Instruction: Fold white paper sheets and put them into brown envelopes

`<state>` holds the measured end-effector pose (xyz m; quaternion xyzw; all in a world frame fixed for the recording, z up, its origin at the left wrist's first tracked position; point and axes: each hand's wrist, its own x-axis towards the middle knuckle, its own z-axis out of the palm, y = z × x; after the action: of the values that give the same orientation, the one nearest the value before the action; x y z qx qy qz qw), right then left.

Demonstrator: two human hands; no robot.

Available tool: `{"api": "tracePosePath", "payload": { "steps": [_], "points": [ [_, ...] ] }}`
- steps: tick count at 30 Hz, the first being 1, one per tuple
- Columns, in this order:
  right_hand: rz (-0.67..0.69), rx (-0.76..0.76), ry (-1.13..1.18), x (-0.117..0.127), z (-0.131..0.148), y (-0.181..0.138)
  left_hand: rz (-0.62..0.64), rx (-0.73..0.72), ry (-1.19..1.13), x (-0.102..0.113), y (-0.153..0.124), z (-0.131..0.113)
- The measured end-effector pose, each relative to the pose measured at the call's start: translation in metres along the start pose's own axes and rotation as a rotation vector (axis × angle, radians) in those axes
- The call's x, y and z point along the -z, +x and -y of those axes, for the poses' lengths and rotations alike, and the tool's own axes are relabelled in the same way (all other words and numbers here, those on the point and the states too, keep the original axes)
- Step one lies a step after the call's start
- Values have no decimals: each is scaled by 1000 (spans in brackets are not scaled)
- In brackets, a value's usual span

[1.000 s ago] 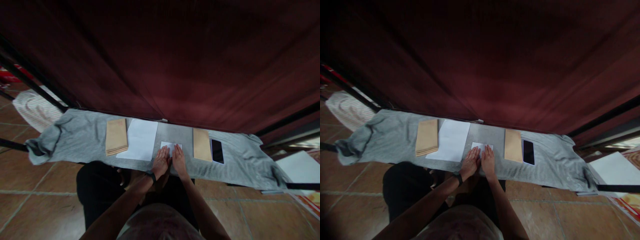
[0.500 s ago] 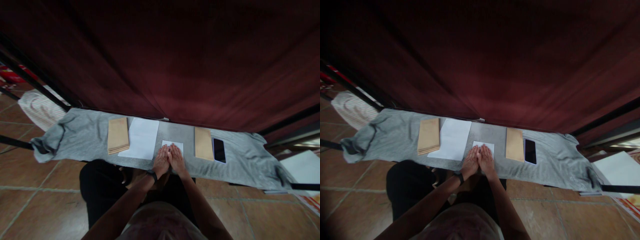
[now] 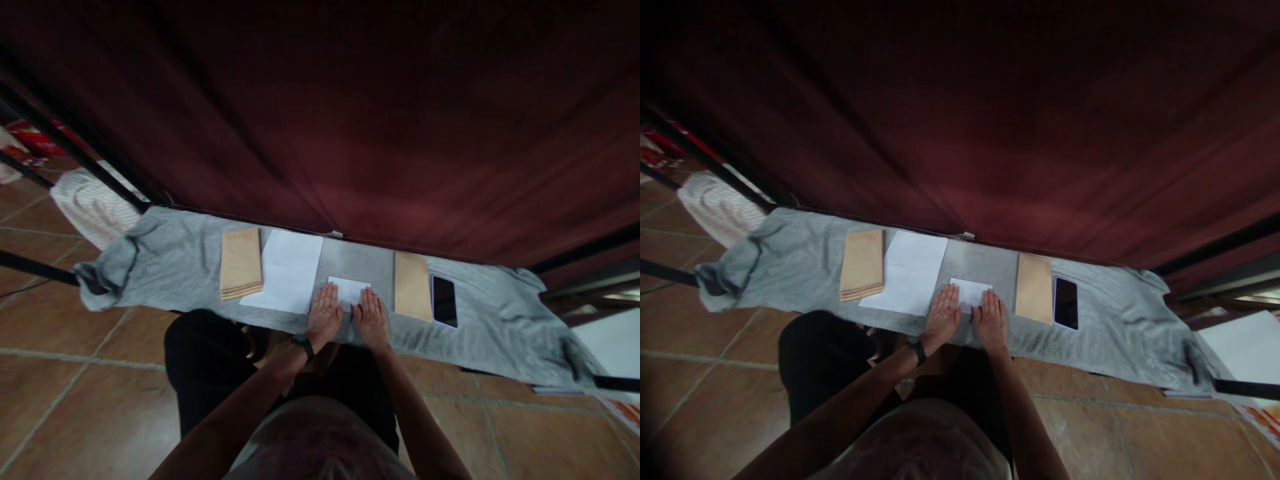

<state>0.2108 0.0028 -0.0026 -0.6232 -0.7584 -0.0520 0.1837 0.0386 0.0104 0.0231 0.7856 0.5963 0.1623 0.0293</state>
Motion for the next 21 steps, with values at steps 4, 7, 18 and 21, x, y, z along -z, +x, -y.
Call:
{"api": "tracePosePath", "payload": {
  "steps": [4,7,18,21],
  "points": [
    [14,-22,-12,-2,1,0,37,-131,-56,-5,25,-20],
    [4,-13,-21,-4,0,0,77,-162,-67,-11,37,-26],
    [-22,7,-31,-6,-1,0,38,-24,20,-13,22,10],
    [-24,3,-29,-5,0,0,36,2,29,-10,17,13]
  ]
}}
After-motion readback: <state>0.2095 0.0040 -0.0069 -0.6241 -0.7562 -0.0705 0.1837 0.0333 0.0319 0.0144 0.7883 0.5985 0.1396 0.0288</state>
